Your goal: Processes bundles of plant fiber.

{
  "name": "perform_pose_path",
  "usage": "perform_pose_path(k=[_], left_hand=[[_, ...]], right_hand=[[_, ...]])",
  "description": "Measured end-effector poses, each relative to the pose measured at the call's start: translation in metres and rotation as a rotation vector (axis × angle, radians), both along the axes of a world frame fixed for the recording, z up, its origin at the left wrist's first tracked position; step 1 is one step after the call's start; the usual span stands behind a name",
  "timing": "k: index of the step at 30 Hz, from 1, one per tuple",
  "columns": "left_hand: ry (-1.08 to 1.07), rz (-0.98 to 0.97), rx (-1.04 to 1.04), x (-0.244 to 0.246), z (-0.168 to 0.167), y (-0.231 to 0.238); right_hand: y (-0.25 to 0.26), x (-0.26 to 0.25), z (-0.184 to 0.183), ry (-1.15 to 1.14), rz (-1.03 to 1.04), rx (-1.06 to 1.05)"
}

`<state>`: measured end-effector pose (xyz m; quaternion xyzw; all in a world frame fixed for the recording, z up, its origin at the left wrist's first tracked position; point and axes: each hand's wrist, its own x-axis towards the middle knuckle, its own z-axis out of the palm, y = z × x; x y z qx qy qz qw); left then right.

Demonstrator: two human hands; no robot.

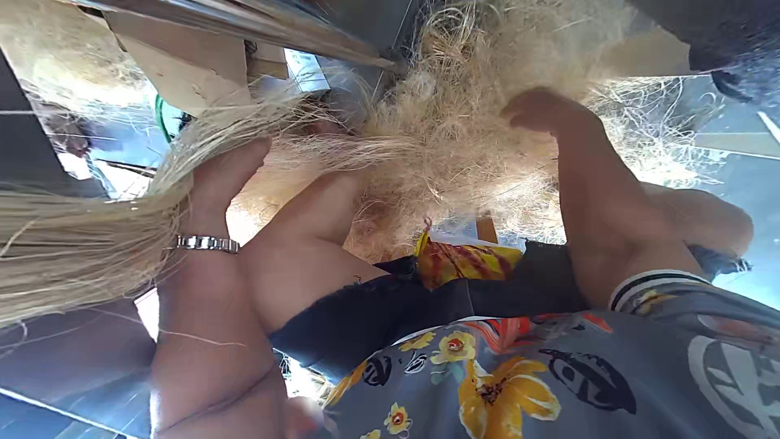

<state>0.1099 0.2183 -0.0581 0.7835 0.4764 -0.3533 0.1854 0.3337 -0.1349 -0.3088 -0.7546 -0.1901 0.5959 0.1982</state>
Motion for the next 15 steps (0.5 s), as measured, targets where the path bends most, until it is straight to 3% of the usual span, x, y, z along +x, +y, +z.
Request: perform_pose_path(k=[2, 4, 9, 15], left_hand=[[-0.064, 0.001, -0.01, 0.001, 0.001, -0.001], [-0.098, -0.004, -0.017, 0.002, 0.004, -0.003], [-0.116, 0.007, 0.018, 0.006, 0.01, -0.011], [-0.128, -0.078, -0.019, 0.029, 0.02, -0.029]], right_hand=[[0.007, 0.004, -0.011, -0.078, -0.252, -0.02], [0.01, 0.001, -0.029, -0.191, -0.359, -0.078], [0.001, -0.045, -0.06, -0.071, -0.161, -0.162], [-0.02, -0.06, -0.035, -0.136, -0.039, -0.148]])
